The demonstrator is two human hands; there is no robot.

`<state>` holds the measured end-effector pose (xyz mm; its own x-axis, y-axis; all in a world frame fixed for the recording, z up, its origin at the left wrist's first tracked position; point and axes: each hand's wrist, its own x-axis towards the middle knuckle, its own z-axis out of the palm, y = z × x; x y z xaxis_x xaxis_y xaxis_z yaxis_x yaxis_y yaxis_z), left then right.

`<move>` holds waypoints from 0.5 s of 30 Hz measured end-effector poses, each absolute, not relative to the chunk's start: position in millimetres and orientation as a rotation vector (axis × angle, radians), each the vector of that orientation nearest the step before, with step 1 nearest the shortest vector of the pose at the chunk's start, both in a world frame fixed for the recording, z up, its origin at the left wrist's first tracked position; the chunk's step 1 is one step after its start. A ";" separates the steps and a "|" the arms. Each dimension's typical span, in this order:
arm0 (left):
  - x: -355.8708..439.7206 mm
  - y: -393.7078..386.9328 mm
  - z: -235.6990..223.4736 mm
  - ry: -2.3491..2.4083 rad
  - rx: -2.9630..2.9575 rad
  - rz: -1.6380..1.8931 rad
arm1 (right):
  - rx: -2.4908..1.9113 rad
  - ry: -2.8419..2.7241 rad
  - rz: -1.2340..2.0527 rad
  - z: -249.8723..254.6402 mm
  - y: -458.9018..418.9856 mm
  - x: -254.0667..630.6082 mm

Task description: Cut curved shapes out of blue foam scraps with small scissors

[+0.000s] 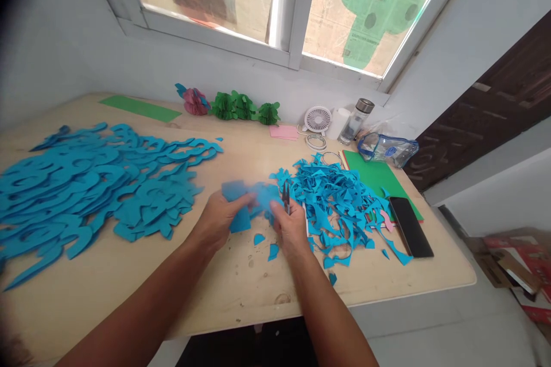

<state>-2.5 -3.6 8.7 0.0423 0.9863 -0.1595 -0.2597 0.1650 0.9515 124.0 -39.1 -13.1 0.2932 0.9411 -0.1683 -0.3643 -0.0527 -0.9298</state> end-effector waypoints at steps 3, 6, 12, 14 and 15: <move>-1.7 -2.0 8.8 1.079 0.782 1.255 | -1.141 -0.702 1.210 -14.5 -39.8 122.2; -0.3 -3.0 10.3 1.020 0.710 1.201 | -1.139 -0.714 1.198 -15.8 -39.8 121.6; 3.4 -5.9 10.3 1.005 0.673 1.164 | -1.105 -0.698 1.236 -17.4 -39.5 121.8; 3.7 -5.5 10.1 1.030 0.664 1.219 | -1.096 -0.706 1.241 -17.7 -39.8 121.4; 3.7 -5.4 10.2 1.032 0.661 1.239 | -1.097 -0.716 1.240 -17.8 -40.0 121.0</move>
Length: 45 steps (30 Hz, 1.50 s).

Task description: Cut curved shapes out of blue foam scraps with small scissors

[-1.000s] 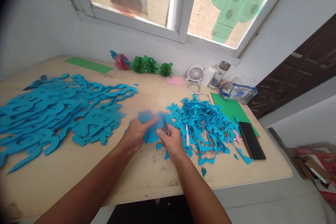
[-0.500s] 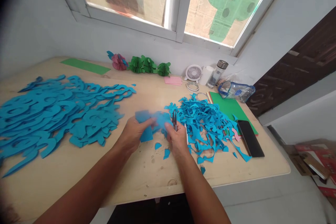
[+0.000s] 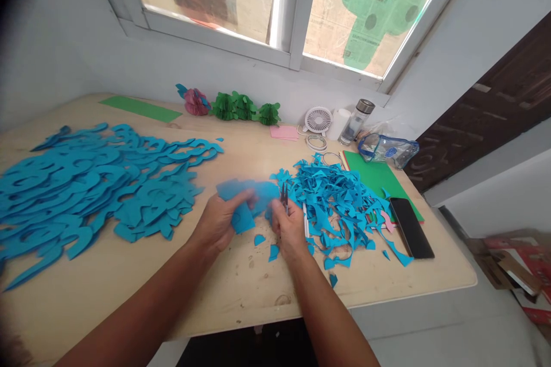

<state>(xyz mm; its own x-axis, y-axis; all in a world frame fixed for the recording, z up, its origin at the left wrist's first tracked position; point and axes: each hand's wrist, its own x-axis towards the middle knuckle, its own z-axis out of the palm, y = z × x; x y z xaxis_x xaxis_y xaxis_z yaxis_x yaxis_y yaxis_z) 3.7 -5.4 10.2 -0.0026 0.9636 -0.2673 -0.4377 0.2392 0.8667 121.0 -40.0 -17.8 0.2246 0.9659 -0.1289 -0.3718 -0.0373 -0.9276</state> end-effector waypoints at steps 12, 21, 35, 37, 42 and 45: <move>1.7 -1.2 1.3 1.099 0.798 1.249 | -1.127 -0.602 1.045 -23.7 -36.3 123.7; -4.3 -3.2 2.2 1.316 1.173 1.612 | -1.014 -0.587 1.087 -16.2 -37.9 121.4; 6.3 -16.0 17.0 1.047 1.051 1.153 | -1.000 -0.612 1.202 -19.8 -40.1 117.7; 6.2 -15.0 15.0 1.054 1.029 1.142 | -1.020 -0.644 1.240 -20.4 -40.8 116.8; 7.2 -11.3 8.9 1.034 0.785 1.274 | -0.999 -0.694 1.338 -18.5 -43.4 114.9; 7.9 -9.2 8.0 1.004 0.658 1.368 | -0.994 -0.708 1.392 -18.1 -44.8 113.8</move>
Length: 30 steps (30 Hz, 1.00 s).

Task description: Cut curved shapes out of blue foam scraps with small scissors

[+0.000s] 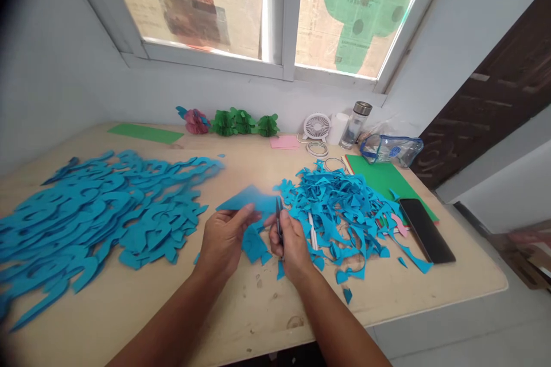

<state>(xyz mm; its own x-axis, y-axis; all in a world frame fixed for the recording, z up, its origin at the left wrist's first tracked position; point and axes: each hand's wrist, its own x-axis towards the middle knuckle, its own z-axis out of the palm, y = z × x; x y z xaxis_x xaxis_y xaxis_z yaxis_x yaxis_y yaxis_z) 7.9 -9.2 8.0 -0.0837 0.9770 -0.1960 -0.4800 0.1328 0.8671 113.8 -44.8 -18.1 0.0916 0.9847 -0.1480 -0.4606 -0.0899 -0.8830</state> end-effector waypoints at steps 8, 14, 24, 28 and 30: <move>8.8 -10.9 10.7 0.931 0.552 1.430 | -1.004 -0.846 1.444 -23.8 -46.2 111.5; 14.2 -15.3 4.8 0.952 0.670 1.437 | -0.988 -0.856 1.465 -25.3 -46.1 111.3; 16.8 -18.4 6.6 0.964 0.652 1.415 | -0.986 -0.794 1.492 -25.3 -44.7 110.8; 18.9 -19.8 5.8 0.961 0.662 1.432 | -0.980 -0.791 1.490 -24.7 -44.4 110.6; 19.8 -19.8 4.4 0.957 0.666 1.433 | -0.984 -0.784 1.490 -23.5 -44.4 110.3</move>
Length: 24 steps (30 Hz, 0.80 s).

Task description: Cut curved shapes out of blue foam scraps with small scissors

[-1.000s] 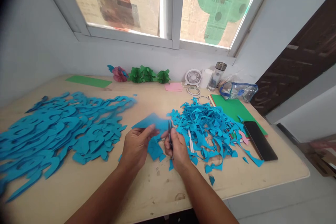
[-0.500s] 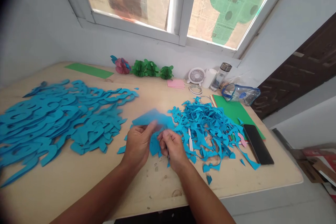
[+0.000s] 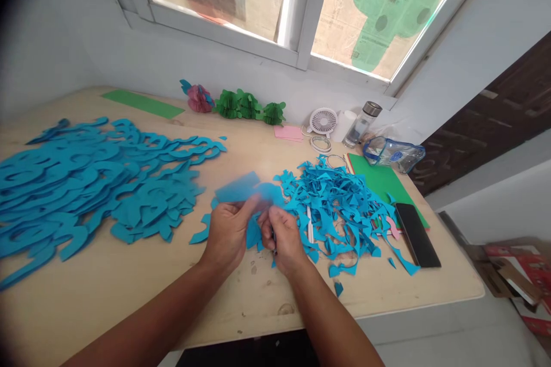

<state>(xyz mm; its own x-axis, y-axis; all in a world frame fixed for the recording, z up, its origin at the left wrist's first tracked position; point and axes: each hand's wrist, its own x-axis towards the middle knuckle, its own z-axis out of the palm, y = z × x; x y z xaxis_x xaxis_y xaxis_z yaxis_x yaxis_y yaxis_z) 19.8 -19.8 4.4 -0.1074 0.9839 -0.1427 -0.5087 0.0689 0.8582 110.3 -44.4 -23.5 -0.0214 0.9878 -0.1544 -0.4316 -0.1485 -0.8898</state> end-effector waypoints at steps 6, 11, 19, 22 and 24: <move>20.5 -19.1 2.3 0.961 0.670 1.436 | -0.980 -0.769 1.502 -21.0 -44.2 109.7; 20.4 -19.1 2.4 0.947 0.660 1.435 | -0.982 -0.760 1.503 -21.4 -43.8 109.7; 19.9 -19.2 3.2 0.942 0.660 1.421 | -1.012 -0.761 1.503 -19.3 -44.0 109.1; 19.7 -19.2 3.6 0.933 0.658 1.423 | -0.999 -0.764 1.508 -20.3 -44.1 109.6; 19.6 -19.2 4.3 0.927 0.652 1.422 | -0.984 -0.763 1.511 -21.2 -44.1 109.9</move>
<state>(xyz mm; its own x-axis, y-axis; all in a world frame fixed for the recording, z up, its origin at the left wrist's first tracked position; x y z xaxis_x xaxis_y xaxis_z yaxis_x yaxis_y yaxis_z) 19.6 -19.2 4.3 -0.0849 0.9858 -0.1447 -0.5305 0.0782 0.8441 109.9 -44.1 -21.2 -0.0297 0.9844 -0.1733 -0.4451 -0.1683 -0.8795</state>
